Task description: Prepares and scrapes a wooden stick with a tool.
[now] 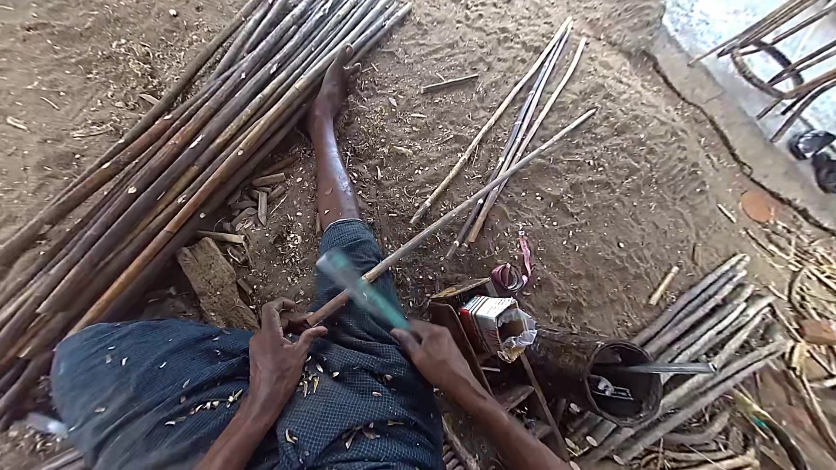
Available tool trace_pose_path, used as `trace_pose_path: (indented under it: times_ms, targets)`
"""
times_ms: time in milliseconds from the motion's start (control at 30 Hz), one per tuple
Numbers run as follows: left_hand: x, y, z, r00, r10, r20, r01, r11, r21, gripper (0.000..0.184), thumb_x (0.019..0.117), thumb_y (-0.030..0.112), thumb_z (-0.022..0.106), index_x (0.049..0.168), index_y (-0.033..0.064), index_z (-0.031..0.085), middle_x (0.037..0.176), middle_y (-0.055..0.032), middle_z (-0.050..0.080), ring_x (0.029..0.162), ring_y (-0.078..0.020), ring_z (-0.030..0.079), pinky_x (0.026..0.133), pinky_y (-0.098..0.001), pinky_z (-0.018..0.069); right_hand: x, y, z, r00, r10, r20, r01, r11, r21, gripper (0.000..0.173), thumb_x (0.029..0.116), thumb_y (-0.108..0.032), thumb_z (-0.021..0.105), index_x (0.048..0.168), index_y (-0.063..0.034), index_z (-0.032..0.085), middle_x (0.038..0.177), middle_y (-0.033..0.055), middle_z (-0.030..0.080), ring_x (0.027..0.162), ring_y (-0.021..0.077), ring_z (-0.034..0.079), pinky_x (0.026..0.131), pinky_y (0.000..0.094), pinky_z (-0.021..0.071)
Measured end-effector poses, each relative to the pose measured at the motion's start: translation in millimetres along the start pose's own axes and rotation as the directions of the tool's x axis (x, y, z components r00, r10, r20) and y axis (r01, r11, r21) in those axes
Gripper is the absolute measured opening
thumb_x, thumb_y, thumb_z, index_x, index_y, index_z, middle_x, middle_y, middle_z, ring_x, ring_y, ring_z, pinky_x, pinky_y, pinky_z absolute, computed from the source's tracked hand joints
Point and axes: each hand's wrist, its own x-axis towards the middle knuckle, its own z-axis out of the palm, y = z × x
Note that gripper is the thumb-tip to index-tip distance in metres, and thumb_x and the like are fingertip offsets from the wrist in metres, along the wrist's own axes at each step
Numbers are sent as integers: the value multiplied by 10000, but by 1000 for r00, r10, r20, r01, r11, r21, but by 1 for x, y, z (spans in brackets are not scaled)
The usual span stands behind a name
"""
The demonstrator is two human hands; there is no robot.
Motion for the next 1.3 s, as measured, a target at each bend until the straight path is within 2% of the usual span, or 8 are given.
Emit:
trace_pose_path:
  times_ms: [167,300,433,600,733,867,1000,1300]
  targets:
    - [-1,-8,5,984,179,-20,-175,976,126,608,869,329,810,1308,34,511,986,-40,750,878,-186,737,781,-431,613,17,10,-15,986,135,-98,-116,977,178,568,1019,-628,487,989,-90,668,647,107,597,497,248,569,475,448,506]
    - [-5,-9,6,969,245,-40,-237,962,139,583,892,313,782,1306,19,495,1006,-43,749,901,-172,739,810,-400,623,-3,-14,-2,995,-15,103,16,1000,-6,488,986,-604,560,883,-140,671,735,64,613,685,235,623,647,500,525]
    - [-1,-1,1,995,98,8,-98,993,65,664,854,456,804,1323,100,498,940,36,755,811,-115,727,721,-372,610,23,27,-15,975,176,-138,-116,926,359,599,1000,-687,467,1014,-111,630,594,61,525,420,181,472,402,357,445]
    - [10,1,-12,986,-92,138,107,989,-104,343,845,361,840,1130,220,709,845,82,736,716,-72,694,668,-326,606,-6,8,2,999,-45,-4,45,997,-58,481,988,-591,558,950,-134,704,762,85,660,729,273,670,682,551,555]
    - [14,-2,-11,979,-107,175,137,976,-171,259,839,329,850,1045,212,745,829,68,737,707,-91,695,667,-324,609,17,31,-10,973,156,-168,-110,960,258,601,1011,-663,467,1027,-92,651,636,97,575,481,235,546,457,434,498]
    - [12,-2,-14,981,-113,160,146,965,-217,267,827,265,866,1048,192,736,820,47,737,693,-109,693,652,-320,605,-5,5,0,1000,-12,1,12,1000,11,476,991,-597,556,921,-149,702,757,55,646,723,227,653,685,509,547]
    - [9,-1,-7,990,-70,124,92,979,-183,297,808,304,875,1048,208,729,836,75,724,705,-73,677,656,-309,593,13,21,-14,983,129,-130,-99,971,217,571,1019,-633,484,978,-91,656,620,95,580,472,233,548,451,431,491]
    - [14,2,-7,966,-178,186,201,973,-114,231,880,397,805,1006,220,724,771,57,705,643,-105,662,619,-359,581,18,32,-13,985,93,-148,-60,975,214,579,1026,-622,473,1009,-72,655,637,100,585,490,243,560,470,459,511]
